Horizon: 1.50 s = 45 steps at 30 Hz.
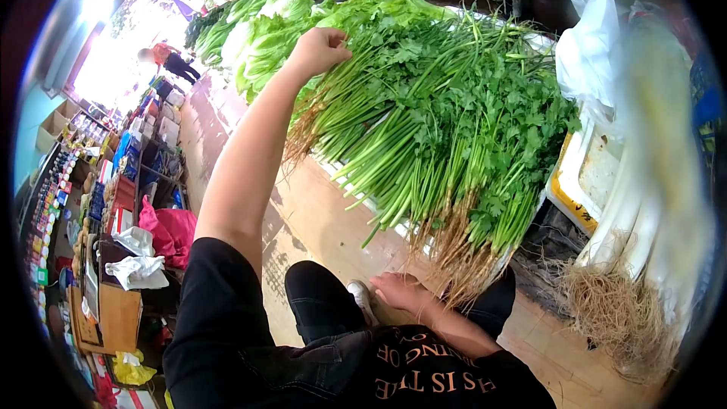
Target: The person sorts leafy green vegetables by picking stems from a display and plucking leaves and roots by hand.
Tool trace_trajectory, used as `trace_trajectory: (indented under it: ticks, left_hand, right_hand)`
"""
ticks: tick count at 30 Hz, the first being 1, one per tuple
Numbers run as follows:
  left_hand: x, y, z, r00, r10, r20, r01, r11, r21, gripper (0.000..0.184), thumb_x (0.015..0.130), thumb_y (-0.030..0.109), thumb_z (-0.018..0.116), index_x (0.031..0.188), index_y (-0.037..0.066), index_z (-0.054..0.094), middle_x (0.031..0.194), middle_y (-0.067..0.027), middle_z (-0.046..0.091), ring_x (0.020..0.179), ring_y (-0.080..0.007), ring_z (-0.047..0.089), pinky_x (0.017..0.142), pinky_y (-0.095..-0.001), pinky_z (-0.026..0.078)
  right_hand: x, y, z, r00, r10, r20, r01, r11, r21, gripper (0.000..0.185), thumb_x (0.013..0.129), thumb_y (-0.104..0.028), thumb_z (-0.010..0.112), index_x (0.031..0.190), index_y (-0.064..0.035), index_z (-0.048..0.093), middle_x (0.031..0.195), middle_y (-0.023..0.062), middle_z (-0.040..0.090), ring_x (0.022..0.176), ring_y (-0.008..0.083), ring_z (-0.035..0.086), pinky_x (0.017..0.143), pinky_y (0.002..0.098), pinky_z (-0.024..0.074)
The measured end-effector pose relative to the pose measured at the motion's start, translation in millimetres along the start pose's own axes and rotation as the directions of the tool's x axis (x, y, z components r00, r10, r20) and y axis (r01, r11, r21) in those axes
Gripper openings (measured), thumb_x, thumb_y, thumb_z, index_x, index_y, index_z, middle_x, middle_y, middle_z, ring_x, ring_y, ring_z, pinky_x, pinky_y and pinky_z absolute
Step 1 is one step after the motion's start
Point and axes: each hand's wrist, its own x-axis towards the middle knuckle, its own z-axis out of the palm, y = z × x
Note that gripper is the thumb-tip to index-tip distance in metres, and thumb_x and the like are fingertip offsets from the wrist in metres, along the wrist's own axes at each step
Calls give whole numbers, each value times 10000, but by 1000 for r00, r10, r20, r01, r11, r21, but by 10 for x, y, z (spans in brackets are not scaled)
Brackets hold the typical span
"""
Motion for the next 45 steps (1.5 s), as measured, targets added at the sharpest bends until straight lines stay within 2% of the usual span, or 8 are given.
trace_trajectory:
  ticks: [2,6,11,15,22,31,36,45]
  left_hand:
    - [47,-61,68,999,32,-20,-33,999,-36,458,685,240,718,1080,42,600,944,-124,637,854,-216,614,764,-322,480]
    - [-181,265,192,870,362,-335,-228,897,378,488,725,214,669,1170,76,527,1142,-166,548,994,-301,568,824,-352,475]
    - [-819,755,476,842,539,11,-527,819,228,210,768,137,622,964,62,609,951,-135,578,855,-282,585,708,-346,488]
    - [-1281,927,770,891,391,231,-418,905,80,184,753,213,632,824,56,567,767,-118,587,698,-298,597,615,-386,476]
    - [-1635,934,1009,928,162,336,-170,985,-5,410,722,343,687,878,18,491,630,-132,583,631,-307,592,579,-383,459]
    - [-1803,988,1032,944,118,307,-118,993,-19,443,702,293,724,945,24,468,622,-116,595,559,-245,584,527,-353,446]
    - [-1881,1058,1042,950,114,290,-157,979,128,470,693,293,722,979,28,460,647,-147,609,656,-302,618,583,-391,472]
    - [-1957,960,1103,974,130,186,-132,991,-3,341,665,129,588,963,34,451,687,-150,605,661,-338,587,590,-424,445]
  right_hand:
    - [13,55,89,1000,-1,0,1,1000,-11,209,807,-188,517,953,-38,532,866,180,574,847,351,570,709,448,468]
    - [-47,11,9,1000,24,-7,-24,1000,17,220,815,-190,501,983,-50,532,893,173,574,841,361,571,705,453,470]
    - [-41,43,20,999,51,15,-50,998,-44,232,837,-222,458,1006,-86,539,918,171,581,828,370,588,714,456,484]
    - [-40,32,28,993,109,55,-105,992,-73,242,841,-244,456,1015,-98,538,920,170,582,817,371,590,719,458,486]
    - [-73,162,188,993,114,-36,-114,993,-11,254,857,-262,441,1037,-105,530,943,172,571,868,375,572,747,455,472]
    - [12,239,234,979,162,125,-160,987,-24,230,850,-222,453,1018,-88,535,959,182,580,894,386,566,757,441,471]
    - [-9,65,-33,950,203,236,-169,973,-159,201,831,-205,495,984,-89,553,977,169,593,916,358,577,754,432,482]
    - [12,434,395,969,190,159,-178,980,-84,205,817,-190,508,974,-68,556,941,165,613,882,345,593,748,424,483]
